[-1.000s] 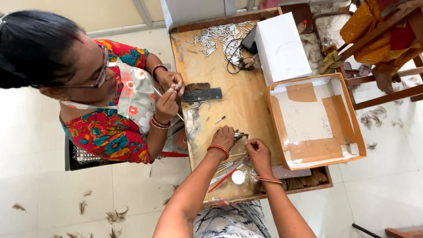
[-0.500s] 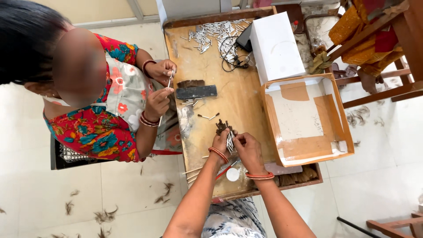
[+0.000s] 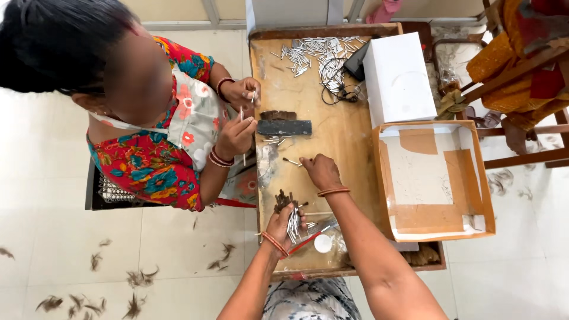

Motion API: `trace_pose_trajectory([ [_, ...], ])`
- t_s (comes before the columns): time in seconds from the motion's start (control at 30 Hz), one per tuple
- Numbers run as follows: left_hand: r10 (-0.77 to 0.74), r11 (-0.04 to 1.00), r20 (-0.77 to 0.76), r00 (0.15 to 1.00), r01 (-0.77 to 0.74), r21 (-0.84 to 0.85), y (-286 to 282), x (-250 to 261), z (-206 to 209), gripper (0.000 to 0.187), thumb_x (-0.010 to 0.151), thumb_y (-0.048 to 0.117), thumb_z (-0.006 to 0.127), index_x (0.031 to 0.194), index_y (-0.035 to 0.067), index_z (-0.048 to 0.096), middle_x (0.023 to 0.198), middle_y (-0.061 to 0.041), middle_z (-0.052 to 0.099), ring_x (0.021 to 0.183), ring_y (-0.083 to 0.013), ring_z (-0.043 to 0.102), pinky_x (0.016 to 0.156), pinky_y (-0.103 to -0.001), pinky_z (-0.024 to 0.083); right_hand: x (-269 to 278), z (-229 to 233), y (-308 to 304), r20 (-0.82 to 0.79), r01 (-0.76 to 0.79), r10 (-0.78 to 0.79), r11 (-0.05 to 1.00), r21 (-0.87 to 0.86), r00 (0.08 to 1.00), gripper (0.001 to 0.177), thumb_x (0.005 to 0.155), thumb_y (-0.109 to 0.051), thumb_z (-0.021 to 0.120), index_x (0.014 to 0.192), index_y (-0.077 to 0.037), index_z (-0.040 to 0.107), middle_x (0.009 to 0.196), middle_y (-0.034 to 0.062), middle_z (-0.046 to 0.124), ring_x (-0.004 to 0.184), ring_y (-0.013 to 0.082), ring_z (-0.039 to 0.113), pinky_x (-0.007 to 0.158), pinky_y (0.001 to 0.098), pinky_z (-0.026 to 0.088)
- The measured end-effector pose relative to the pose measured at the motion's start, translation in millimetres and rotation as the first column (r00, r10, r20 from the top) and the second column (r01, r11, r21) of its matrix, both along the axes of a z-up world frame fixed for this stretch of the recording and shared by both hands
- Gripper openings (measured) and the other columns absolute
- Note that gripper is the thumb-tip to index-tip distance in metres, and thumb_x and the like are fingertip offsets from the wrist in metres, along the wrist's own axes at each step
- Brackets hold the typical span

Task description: Operating a manual press machine to process small plastic or metal components and organizing them in a tray.

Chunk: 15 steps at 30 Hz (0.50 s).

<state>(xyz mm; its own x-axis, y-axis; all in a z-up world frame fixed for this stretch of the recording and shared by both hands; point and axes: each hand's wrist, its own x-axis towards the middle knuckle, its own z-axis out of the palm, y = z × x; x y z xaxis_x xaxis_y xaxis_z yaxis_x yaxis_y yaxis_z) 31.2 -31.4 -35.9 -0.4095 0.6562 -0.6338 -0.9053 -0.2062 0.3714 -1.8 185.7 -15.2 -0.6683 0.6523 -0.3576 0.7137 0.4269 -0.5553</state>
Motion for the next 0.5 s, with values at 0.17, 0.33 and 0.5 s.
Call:
trace_pose_trajectory([
  [0.17, 0.058, 0.998, 0.041, 0.997, -0.057, -0.027, -33.3, 6.5, 6.0, 0.035, 0.097, 0.034, 0.066, 0.095, -0.001, 0.064, 0.084, -0.01, 0.067, 0.071, -0.0198, 0.066, 0.065, -0.034, 0.059, -31.7, -50.3, 7.5, 0.079, -0.075, 0.068, 0.994, 0.083, 0.995, 0.037, 0.089, -0.035, 0.072, 0.095, 0.001, 0.074, 0.098, 0.0283, 0.071, 0.094, 0.0453, 0.068, 0.083, 0.0517, 0.055],
  [0.33, 0.053, 0.996, 0.029, 0.998, -0.05, -0.08, -56.6, 12.0, 12.7, 0.039, 0.096, 0.037, 0.067, 0.094, -0.003, 0.066, 0.083, -0.011, 0.067, 0.07, -0.0198, 0.066, 0.064, -0.033, 0.059, -41.5, -48.0, -8.0, -0.044, -0.184, 0.197, 0.962, 0.201, 0.979, 0.026, 0.09, -0.025, 0.07, 0.095, 0.0, 0.07, 0.098, 0.0256, 0.071, 0.094, 0.0445, 0.068, 0.083, 0.0525, 0.055],
  [0.5, 0.033, 0.99, -0.008, 0.999, -0.034, -0.134, -70.4, 10.2, 11.5, 0.042, 0.095, 0.04, 0.066, 0.093, -0.002, 0.068, 0.082, -0.009, 0.068, 0.07, -0.019, 0.067, 0.063, -0.032, 0.058, -33.5, -61.4, -28.6, -0.11, -0.328, 0.412, 0.837, 0.438, 0.905, 0.02, 0.084, -0.017, 0.069, 0.094, -0.001, 0.065, 0.097, 0.0217, 0.066, 0.09, 0.0408, 0.067, 0.077, 0.0483, 0.055],
])
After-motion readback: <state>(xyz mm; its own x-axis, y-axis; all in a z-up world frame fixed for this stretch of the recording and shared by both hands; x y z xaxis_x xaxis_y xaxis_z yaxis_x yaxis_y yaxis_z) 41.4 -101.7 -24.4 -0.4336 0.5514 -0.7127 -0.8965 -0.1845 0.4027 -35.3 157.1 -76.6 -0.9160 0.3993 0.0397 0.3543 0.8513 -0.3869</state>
